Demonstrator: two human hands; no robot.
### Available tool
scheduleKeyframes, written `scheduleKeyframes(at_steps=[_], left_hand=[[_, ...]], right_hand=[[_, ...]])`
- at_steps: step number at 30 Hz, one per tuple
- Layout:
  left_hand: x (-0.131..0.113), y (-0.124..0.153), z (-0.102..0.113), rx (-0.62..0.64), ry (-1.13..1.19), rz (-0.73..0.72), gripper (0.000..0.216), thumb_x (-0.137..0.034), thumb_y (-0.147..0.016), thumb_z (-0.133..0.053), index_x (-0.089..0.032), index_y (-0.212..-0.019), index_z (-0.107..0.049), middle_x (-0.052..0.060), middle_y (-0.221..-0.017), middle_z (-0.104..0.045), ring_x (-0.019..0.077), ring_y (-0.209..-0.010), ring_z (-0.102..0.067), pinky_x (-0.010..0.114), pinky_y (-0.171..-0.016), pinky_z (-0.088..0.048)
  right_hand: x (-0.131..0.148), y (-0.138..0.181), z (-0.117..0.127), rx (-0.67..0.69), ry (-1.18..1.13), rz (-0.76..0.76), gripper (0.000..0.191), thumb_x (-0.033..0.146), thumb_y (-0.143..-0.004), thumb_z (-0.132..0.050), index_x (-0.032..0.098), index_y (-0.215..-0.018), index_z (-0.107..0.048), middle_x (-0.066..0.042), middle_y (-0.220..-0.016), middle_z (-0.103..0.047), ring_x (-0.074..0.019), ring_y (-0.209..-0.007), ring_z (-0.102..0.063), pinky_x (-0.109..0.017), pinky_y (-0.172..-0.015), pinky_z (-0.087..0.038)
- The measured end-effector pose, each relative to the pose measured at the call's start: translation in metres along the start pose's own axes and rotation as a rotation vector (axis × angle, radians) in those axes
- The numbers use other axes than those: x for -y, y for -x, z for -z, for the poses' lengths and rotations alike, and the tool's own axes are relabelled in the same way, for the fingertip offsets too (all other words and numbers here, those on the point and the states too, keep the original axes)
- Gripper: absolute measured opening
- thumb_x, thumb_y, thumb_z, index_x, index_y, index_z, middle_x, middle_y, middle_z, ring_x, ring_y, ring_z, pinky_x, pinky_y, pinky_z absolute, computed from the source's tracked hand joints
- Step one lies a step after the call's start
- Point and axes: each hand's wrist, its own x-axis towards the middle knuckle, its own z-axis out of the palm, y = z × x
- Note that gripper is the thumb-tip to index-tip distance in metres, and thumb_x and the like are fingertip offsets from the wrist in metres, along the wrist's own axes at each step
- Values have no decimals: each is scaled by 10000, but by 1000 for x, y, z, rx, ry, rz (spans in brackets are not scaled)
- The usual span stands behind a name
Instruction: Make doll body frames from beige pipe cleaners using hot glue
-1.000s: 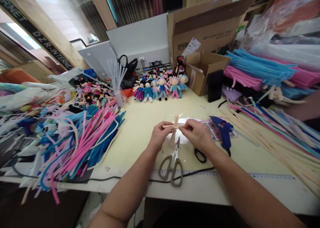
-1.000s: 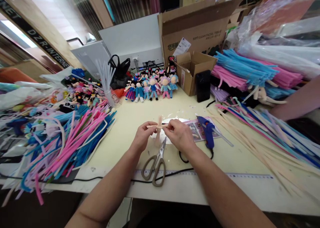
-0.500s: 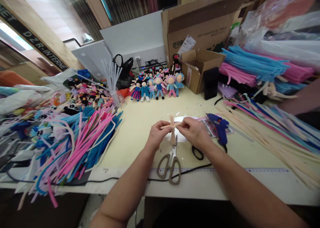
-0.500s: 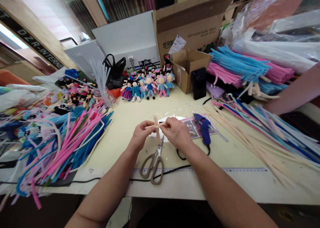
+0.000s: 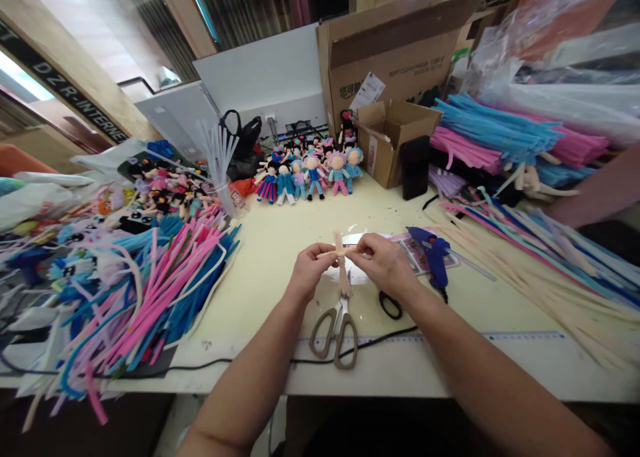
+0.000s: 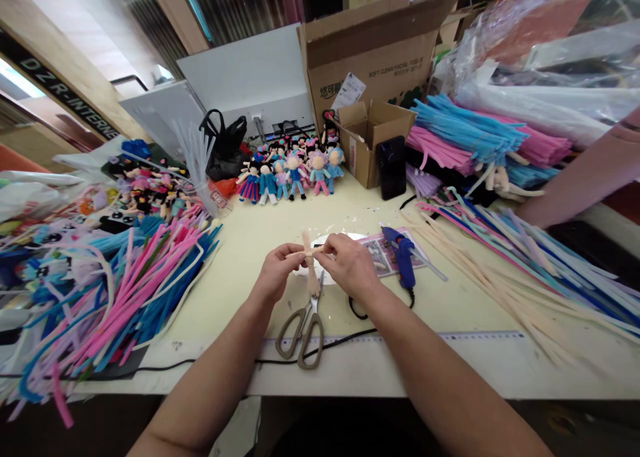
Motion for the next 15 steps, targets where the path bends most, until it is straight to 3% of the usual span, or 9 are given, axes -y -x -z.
scheduleKeyframes(at_steps=[15], left_hand=[[5, -1, 0, 46, 48, 1, 199, -318, -634, -720, -147, -732, -685, 18, -645, -638, 110, -606, -551, 251, -624, -402]], right_hand=[[-1, 1, -3, -43, 33, 17, 219, 304, -796, -565, 199, -626, -477, 9, -641, -535, -131, -621, -477, -250, -582, -307]])
